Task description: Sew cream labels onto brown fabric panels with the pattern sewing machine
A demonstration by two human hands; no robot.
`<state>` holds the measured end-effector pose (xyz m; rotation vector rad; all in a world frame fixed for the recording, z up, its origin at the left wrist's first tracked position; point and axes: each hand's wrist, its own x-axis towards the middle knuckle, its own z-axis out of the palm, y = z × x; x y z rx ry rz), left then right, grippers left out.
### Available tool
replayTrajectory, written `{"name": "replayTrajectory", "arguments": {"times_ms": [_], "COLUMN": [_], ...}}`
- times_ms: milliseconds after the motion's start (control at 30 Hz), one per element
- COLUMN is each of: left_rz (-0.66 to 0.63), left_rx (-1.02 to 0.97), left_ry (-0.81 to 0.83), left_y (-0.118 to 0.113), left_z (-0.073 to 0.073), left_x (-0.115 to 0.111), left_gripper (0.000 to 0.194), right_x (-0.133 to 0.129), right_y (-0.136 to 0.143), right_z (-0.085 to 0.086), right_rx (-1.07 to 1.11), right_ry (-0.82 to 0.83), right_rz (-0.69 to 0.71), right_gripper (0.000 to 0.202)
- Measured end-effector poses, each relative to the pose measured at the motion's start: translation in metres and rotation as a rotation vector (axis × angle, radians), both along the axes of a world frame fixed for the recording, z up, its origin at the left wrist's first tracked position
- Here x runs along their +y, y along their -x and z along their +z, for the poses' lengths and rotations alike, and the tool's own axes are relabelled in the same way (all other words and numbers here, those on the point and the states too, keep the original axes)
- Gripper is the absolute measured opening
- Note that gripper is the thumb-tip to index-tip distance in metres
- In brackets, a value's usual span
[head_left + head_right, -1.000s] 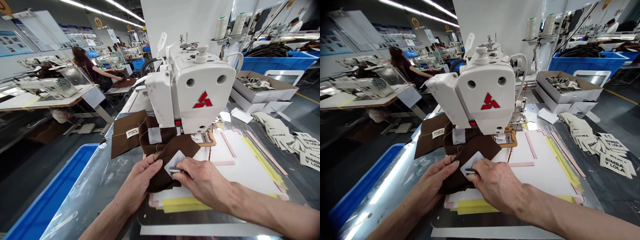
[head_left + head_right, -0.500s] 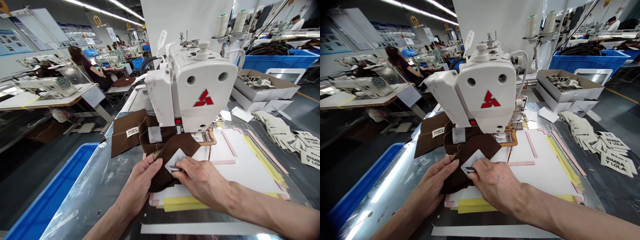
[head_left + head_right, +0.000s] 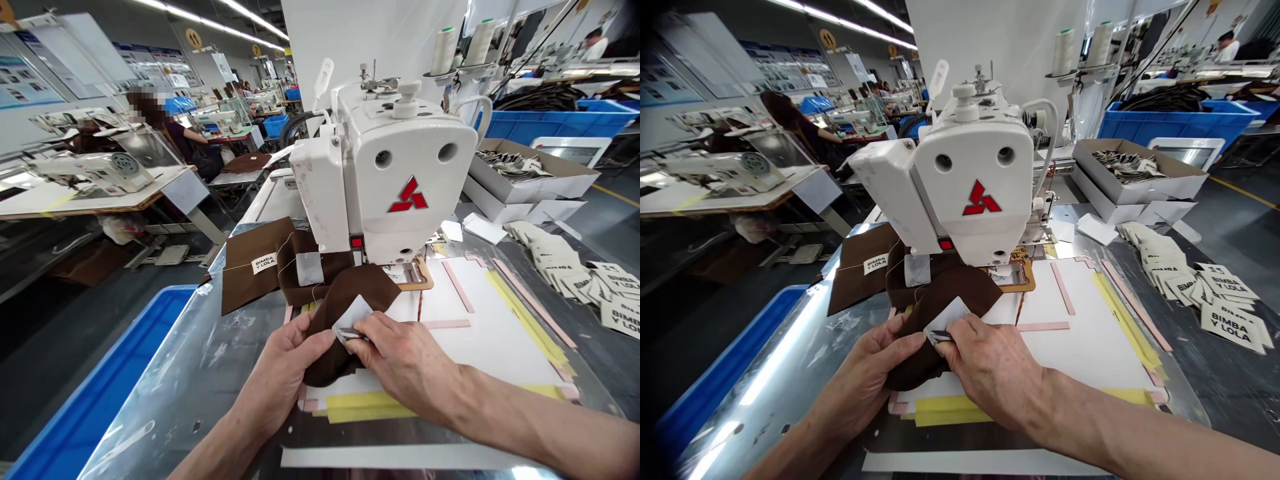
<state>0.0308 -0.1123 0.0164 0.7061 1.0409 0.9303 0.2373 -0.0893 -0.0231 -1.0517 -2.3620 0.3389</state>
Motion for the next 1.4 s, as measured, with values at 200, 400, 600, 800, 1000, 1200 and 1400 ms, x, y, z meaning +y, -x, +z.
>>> {"name": "replayTrajectory", "arguments": {"times_ms": [200,400,600,800,1000,1200,1400], "left_rz": [0.017,-0.001,0.012,-0.009,-0.019,0.042,0.055], "left_rx": [0.102,0.398,0.586,0.520,0.201,0.045,0.024], "left_ry": [-0.029,-0.147,-0.243,-0.139,-0.044,-0.001,0.002], "left_y": [-0.001,-0.003,-0.005,-0.006,-0.002,0.000,0.001], "left_z": [-0.005,-0.003,0.004,0.003,-0.003,-0.003,-0.004], "left_x": [-0.005,-0.008,-0.010,-0.012,-0.007,-0.002,-0.002], "left_gripper": [0.048,0.053,0.049,0.056,0.051,0.048,0.044], "right_x": [-0.001,-0.002,-0.001,-0.002,-0.002,-0.001,0.002], "right_y": [0.001,0.000,-0.005,-0.006,-0.011,-0.018,-0.024], "right_z": [0.002,0.010,0.015,0.012,0.019,0.022,0.014], "right_rx": [-0.020,-0.081,-0.121,-0.112,0.056,0.084,-0.029], "right_ry": [0.035,0.075,0.033,0.006,0.103,0.177,0.047], "right_rz": [-0.022,0.012,0.092,0.084,0.029,0.047,0.116], "right_gripper": [0.026,0.029,0.034,0.040,0.026,0.029,0.028]}}
